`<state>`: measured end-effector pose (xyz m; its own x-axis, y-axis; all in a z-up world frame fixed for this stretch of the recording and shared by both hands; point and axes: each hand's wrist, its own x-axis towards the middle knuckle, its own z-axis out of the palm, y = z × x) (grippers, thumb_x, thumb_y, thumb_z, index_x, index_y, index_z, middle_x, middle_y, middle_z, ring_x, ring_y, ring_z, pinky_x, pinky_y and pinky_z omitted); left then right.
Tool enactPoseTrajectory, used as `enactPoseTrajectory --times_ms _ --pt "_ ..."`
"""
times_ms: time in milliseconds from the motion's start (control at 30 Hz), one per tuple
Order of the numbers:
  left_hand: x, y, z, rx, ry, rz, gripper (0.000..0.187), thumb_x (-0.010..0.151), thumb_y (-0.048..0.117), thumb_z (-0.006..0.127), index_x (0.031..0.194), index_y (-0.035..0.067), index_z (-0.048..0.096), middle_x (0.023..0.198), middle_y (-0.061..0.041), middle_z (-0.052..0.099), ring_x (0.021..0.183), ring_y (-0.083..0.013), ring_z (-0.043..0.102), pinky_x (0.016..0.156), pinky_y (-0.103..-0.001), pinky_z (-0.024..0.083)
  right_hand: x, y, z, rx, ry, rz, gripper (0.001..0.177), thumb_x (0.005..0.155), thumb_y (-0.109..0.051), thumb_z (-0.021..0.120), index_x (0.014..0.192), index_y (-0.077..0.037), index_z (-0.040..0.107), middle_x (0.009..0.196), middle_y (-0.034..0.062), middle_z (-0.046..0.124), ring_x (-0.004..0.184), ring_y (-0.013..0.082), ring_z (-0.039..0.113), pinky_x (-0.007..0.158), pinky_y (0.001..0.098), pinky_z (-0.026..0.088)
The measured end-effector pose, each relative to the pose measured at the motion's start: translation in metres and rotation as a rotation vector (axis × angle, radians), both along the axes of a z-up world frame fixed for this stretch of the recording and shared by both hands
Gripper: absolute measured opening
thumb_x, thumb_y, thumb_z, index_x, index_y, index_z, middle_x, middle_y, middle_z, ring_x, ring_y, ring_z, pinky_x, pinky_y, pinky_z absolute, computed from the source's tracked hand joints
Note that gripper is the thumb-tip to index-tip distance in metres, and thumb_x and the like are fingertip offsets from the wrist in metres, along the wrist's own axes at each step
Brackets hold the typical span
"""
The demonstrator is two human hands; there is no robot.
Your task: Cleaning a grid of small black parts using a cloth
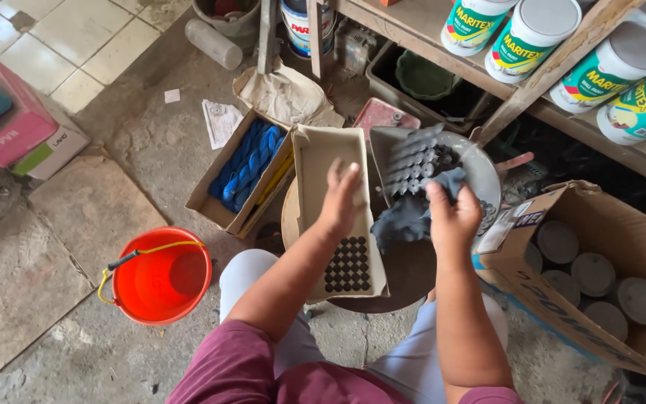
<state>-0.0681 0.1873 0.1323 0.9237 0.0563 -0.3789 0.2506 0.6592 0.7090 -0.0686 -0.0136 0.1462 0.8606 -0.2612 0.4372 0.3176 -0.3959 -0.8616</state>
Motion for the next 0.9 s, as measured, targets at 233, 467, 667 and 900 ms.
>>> enactPoseTrajectory --times_ms 233,467,667,900 --pt "-0.008 -0.019 -0.013 -0.296 -0.187 -0.38 0.101 0.093 0.058 0.067 0.166 0.03 0.003 0.163 -0.031 0.021 0.146 -0.0489 0.032 0.111 -0.069 0.031 -0.014 0.032 0.006 -0.407 -0.359 0.185 0.024 0.085 -0.019 0.093 0.087 -0.004 0.073 0.085 0.0103 0.072 0.073 0.032 0.069 0.069 0.0385 0.056" --pt "0.009 -0.014 -0.038 -0.619 -0.103 -0.244 0.047 0.106 0.046 0.057 0.131 0.007 0.062 0.123 -0.023 0.068 0.109 -0.0421 0.07 0.09 -0.059 0.058 -0.016 0.025 0.01 -0.196 -0.287 0.261 0.019 0.093 -0.017 0.084 0.094 -0.002 0.074 0.092 0.0136 0.072 0.085 0.0341 0.071 0.079 0.0417 0.056" --pt "0.008 -0.007 -0.022 -0.586 -0.178 -0.125 0.033 0.106 0.04 0.058 0.124 0.014 0.066 0.112 -0.012 0.069 0.096 -0.029 0.071 0.082 -0.042 0.062 -0.014 0.02 0.012 0.019 -0.206 0.224 0.011 0.099 -0.008 0.076 0.105 0.001 0.073 0.098 0.0141 0.073 0.091 0.0274 0.071 0.084 0.0395 0.055" --pt "0.009 -0.02 -0.027 -0.344 -0.225 0.116 0.025 0.098 0.01 0.073 0.12 0.0 0.067 0.108 -0.019 0.073 0.097 -0.0317 0.074 0.089 -0.05 0.06 -0.017 0.033 0.0 -0.161 -0.366 0.134 0.013 0.092 -0.004 0.085 0.095 0.004 0.075 0.084 0.0168 0.069 0.077 0.0386 0.07 0.069 0.0431 0.055"
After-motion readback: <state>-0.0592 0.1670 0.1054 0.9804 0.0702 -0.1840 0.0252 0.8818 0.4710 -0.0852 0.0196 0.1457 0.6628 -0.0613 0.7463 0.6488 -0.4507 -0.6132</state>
